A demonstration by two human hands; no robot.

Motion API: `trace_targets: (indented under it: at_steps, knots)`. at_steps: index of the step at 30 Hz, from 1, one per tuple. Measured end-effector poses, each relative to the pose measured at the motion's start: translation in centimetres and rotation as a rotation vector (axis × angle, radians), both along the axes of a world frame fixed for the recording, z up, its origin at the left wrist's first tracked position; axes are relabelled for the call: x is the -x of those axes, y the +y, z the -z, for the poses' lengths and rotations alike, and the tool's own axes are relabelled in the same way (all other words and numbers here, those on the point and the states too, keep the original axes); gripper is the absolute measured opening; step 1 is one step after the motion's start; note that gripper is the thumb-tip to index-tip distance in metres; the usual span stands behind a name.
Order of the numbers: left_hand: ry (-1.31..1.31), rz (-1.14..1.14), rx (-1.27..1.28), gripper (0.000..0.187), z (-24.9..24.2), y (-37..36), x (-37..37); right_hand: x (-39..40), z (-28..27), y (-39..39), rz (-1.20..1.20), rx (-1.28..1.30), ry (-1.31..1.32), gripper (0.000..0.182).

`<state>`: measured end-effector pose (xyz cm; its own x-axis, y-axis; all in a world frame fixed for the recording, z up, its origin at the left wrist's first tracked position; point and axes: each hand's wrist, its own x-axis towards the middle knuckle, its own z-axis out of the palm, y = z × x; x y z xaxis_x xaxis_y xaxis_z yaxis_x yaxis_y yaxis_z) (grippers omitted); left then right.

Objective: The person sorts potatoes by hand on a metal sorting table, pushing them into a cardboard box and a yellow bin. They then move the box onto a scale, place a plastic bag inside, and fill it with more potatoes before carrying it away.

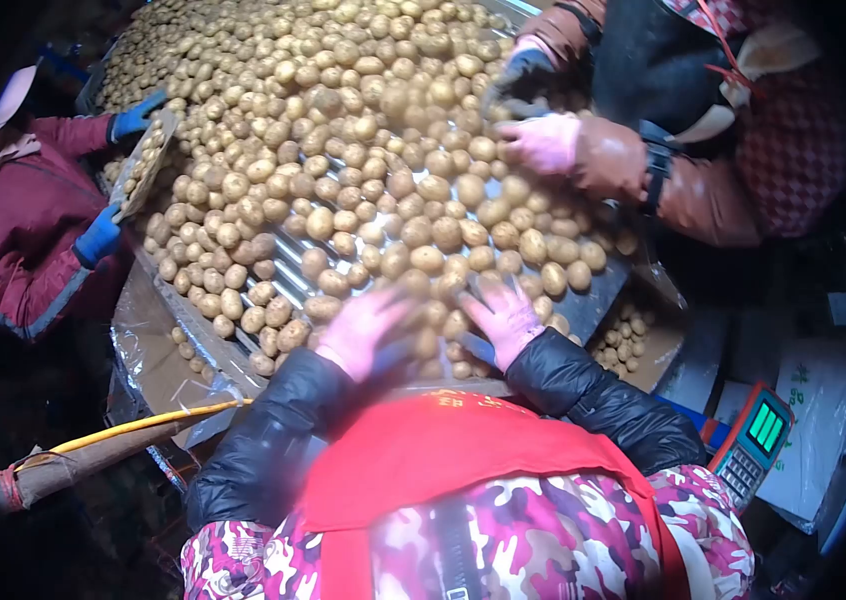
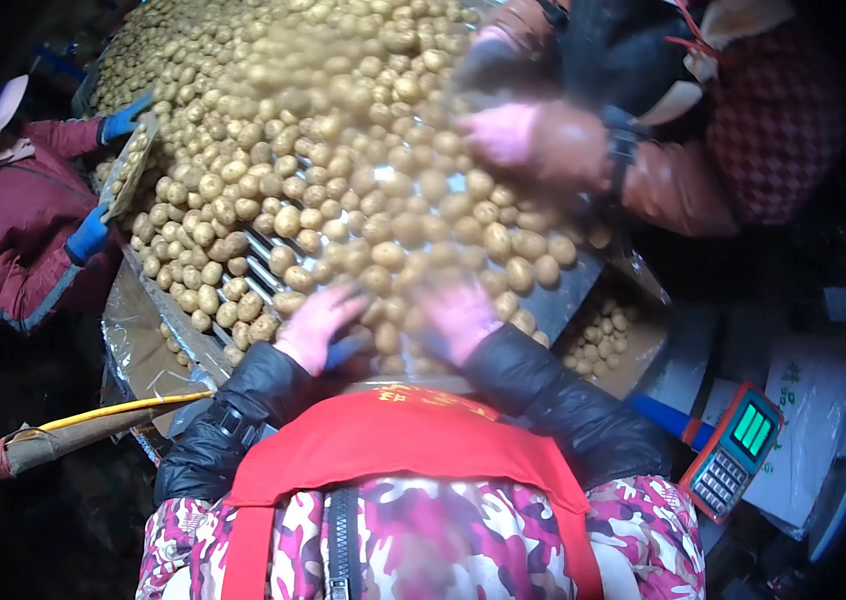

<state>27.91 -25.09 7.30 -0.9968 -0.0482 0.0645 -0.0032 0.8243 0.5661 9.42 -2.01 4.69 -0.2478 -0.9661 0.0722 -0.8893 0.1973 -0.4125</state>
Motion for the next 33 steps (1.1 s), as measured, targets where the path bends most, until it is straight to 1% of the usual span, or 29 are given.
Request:
trace_targets:
  at_steps: [1, 2, 3, 4, 5, 6, 7, 8, 9, 10, 11, 12, 13, 14, 15, 16, 17, 18, 19, 21, 22, 23, 25, 27, 28, 31, 32, 33]
  knots:
    - [0.113, -0.029, 0.076, 0.052, 0.9, -2.8, 0.2, -0.1, 0.1, -1.3, -0.018, 0.022, 0.036, 0.065]
    - [0.181, -0.123, 0.224, 0.051, 1.3, -5.8, 0.5, -0.1, -0.3, -2.6, -0.062, -0.067, -0.004, 0.062]
    - [0.086, -0.246, 0.256, 0.052, 2.1, -9.6, 1.3, -0.2, -0.3, -3.6, -0.068, -0.038, -0.006, 0.062]
    - [0.305, -0.379, 0.346, 0.053, -0.3, -11.7, 1.9, -0.3, -0.2, -4.5, -0.073, -0.014, -0.004, 0.061]
    - [0.340, -0.481, 0.438, 0.053, -0.8, -15.0, 2.4, -0.3, 0.1, -5.0, -0.074, 0.007, 0.000, 0.061]
    - [0.327, -0.613, 0.403, 0.052, -0.8, -18.8, 2.8, 0.0, 0.9, -5.2, -0.090, -0.004, 0.029, 0.061]
    - [0.255, -0.747, 0.580, 0.055, -0.1, -22.6, 2.9, 0.1, 0.9, -5.2, -0.081, -0.033, 0.055, 0.061]
    - [0.213, -0.771, 0.617, 0.062, 0.4, -26.2, 3.0, 0.2, 0.9, -5.0, -0.068, -0.067, 0.082, 0.062]
    - [0.022, -0.904, 0.567, 0.068, 0.6, -28.4, 3.4, 0.3, 1.0, -4.7, -0.055, -0.106, 0.108, 0.062]
    - [-0.034, -0.928, 0.457, 0.069, 2.2, -30.8, 3.4, 0.3, 1.3, -4.6, -0.018, -0.058, 0.052, 0.056]
    - [-0.094, -0.951, 0.347, 0.069, 3.9, -32.1, 3.4, 0.4, 1.2, -4.6, -0.010, -0.070, 0.052, 0.055]
    - [-0.319, -0.984, 0.428, 0.068, 1.8, -27.1, 4.6, 0.4, 1.0, -4.7, -0.005, -0.079, 0.049, 0.054]
    - [-0.256, -1.001, 0.490, 0.062, 2.0, -25.3, 5.3, 0.4, 0.8, -4.9, -0.003, -0.084, 0.046, 0.053]
    - [-0.165, -0.914, 0.403, 0.059, 3.0, -24.7, 5.4, 0.5, 0.1, -5.0, -0.021, -0.098, 0.078, 0.054]
    - [-0.080, -0.826, 0.317, 0.055, 2.8, -23.4, 5.5, 0.5, 0.2, -5.2, -0.006, -0.080, 0.073, 0.054]
    - [-0.054, -0.768, 0.319, 0.053, 3.0, -20.9, 5.1, 0.4, 0.5, -5.2, 0.007, -0.062, 0.066, 0.054]
    - [-0.023, -0.716, 0.324, 0.050, 1.7, -17.4, 4.8, 0.5, 0.9, -5.5, 0.015, -0.039, 0.064, 0.054]
    - [0.031, -0.728, 0.267, 0.052, 2.2, -15.8, 4.1, 0.7, 1.4, -5.9, -0.026, -0.084, 0.088, 0.062]
    - [0.088, -0.736, 0.210, 0.054, 2.7, -14.4, 3.2, 0.8, 1.2, -6.5, -0.010, -0.068, 0.072, 0.061]
    - [-0.059, -0.528, 0.258, 0.056, -0.4, -11.3, 1.1, 0.7, 0.5, -8.2, 0.030, -0.039, 0.041, 0.059]
    - [-0.068, -0.568, 0.198, 0.055, 0.7, -9.9, -0.2, 1.1, 1.4, -9.3, 0.029, 0.034, 0.085, 0.056]
    - [-0.075, -0.611, 0.141, 0.055, 1.7, -8.6, -1.5, 2.1, 1.5, -10.8, 0.043, -0.022, 0.070, 0.055]
    - [-0.115, -0.563, 0.181, 0.061, 0.4, -6.2, -2.8, 4.1, 1.4, -14.1, 0.080, -0.128, 0.037, 0.053]
    - [-0.059, -0.553, 0.244, 0.066, -0.4, -3.8, -3.9, 5.2, 1.6, -16.3, 0.349, 0.076, -0.029, 0.049]
    - [-0.065, -0.533, 0.277, 0.069, -0.3, -3.3, -4.5, 5.8, 1.3, -17.3, 0.330, 0.000, -0.037, 0.047]
    - [-0.035, -0.498, 0.327, 0.067, 0.9, -3.2, -6.0, 4.4, 2.8, -17.3, 0.420, 0.091, -0.009, 0.046]
    - [-0.053, -0.481, 0.326, 0.065, 0.6, -3.7, -5.9, 4.1, 0.7, -16.7, 0.309, -0.058, -0.061, 0.040]
    - [-0.099, -0.495, 0.361, 0.065, 1.1, -4.7, -5.4, 3.1, 0.9, -16.0, 0.209, -0.044, 0.010, 0.037]
